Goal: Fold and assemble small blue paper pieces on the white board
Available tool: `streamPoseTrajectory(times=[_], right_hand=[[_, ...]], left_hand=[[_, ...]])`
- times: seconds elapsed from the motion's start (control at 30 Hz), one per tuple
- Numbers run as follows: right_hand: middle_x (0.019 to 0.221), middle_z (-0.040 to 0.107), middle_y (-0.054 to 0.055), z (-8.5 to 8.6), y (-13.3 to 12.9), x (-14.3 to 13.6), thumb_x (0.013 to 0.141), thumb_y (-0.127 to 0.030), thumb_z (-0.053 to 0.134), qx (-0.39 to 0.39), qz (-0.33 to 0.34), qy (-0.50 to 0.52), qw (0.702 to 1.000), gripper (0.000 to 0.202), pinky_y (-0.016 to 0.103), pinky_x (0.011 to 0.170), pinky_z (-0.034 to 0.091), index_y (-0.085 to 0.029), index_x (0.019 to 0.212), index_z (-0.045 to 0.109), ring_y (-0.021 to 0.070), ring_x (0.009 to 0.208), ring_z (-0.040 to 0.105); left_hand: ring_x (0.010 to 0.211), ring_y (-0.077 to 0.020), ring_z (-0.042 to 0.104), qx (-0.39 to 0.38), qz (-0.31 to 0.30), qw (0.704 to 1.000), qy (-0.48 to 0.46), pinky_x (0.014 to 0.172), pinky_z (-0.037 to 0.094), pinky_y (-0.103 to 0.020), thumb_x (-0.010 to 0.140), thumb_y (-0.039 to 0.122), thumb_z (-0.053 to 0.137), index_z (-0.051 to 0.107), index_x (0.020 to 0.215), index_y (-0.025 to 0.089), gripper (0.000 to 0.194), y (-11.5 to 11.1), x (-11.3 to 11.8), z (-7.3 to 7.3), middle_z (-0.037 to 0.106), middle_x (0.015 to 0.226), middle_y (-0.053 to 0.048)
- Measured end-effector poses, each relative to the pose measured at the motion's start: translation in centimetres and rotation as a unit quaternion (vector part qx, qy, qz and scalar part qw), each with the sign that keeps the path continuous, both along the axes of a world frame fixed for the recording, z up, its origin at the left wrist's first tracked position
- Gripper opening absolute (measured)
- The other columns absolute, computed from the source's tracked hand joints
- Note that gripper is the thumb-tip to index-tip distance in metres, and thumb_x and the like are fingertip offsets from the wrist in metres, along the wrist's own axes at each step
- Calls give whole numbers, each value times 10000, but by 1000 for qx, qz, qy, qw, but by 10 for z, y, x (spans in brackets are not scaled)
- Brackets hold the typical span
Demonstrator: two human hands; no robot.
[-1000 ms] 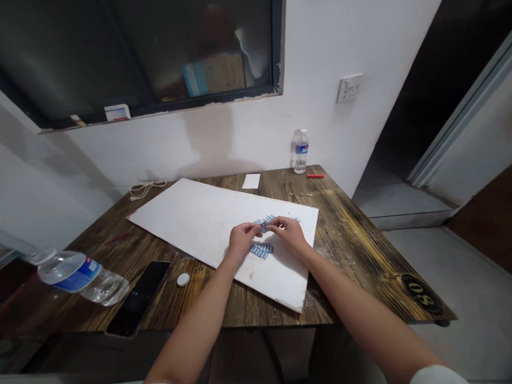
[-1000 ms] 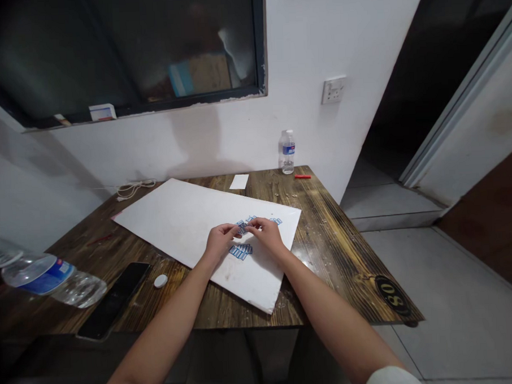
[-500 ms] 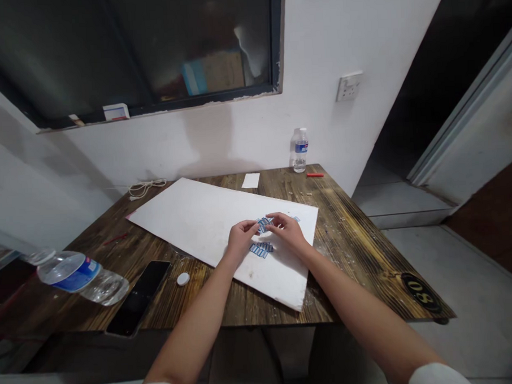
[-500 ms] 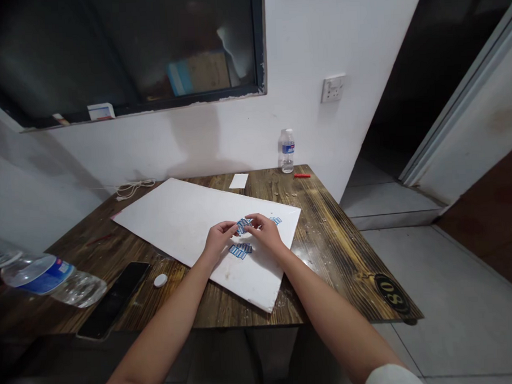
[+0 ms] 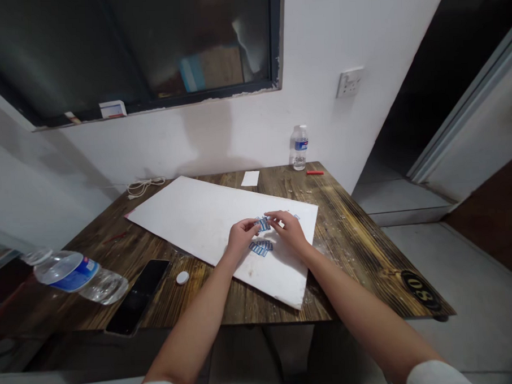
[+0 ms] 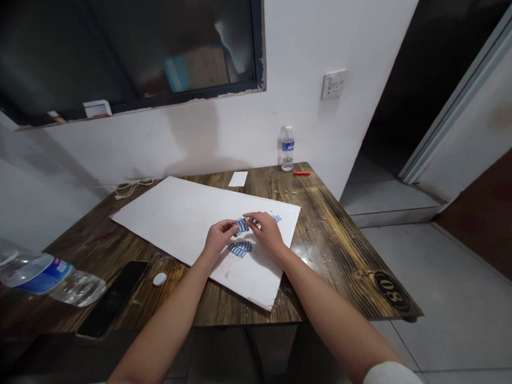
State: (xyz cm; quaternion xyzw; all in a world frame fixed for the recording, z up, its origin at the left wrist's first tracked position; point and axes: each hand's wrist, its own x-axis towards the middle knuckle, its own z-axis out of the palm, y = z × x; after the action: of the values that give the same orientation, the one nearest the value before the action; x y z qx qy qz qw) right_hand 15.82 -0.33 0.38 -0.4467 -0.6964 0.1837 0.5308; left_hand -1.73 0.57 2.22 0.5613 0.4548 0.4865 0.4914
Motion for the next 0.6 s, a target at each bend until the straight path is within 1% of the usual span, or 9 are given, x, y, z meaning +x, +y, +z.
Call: streamPoseTrajectory(times=[0.07, 0.17, 0.43, 0.6], right_hand=[[930, 716, 55, -1, 1, 1, 914, -253, 552, 30, -4, -28, 999, 213, 356, 792, 450, -248, 1052, 714, 215, 852, 602], [951, 719, 58, -3, 1, 2, 922, -221, 549, 53, -13, -58, 997, 210, 363, 799, 445, -236, 1051, 714, 225, 875, 599], [895, 699, 63, -2, 1, 4, 915, -236, 585, 69, -37, -102, 992, 162, 360, 774, 434, -232, 991, 728, 231, 858, 588], [892, 697, 61, -2, 1, 4, 912, -252, 596, 73, -42, -107, 991, 142, 361, 768, 424, -225, 968, 723, 230, 856, 585]], left_hand=[[585, -118, 580, 4, 3, 1000, 4, 585, 469, -257, 615, 302, 776, 740, 855, 116, 306, 0, 0, 0, 696, 705, -46], [591, -118, 580, 5, 3, 1000, 5, 594, 475, -261, 630, 292, 766, 744, 866, 114, 296, 0, 0, 0, 702, 724, -53], [573, -117, 576, -3, 5, 1000, 7, 576, 472, -258, 622, 299, 774, 756, 879, 117, 315, 0, -1, 1, 701, 716, -55], [572, -118, 578, -7, 2, 1000, 9, 570, 470, -256, 627, 312, 772, 756, 878, 120, 317, 1, -1, 0, 703, 724, -58]])
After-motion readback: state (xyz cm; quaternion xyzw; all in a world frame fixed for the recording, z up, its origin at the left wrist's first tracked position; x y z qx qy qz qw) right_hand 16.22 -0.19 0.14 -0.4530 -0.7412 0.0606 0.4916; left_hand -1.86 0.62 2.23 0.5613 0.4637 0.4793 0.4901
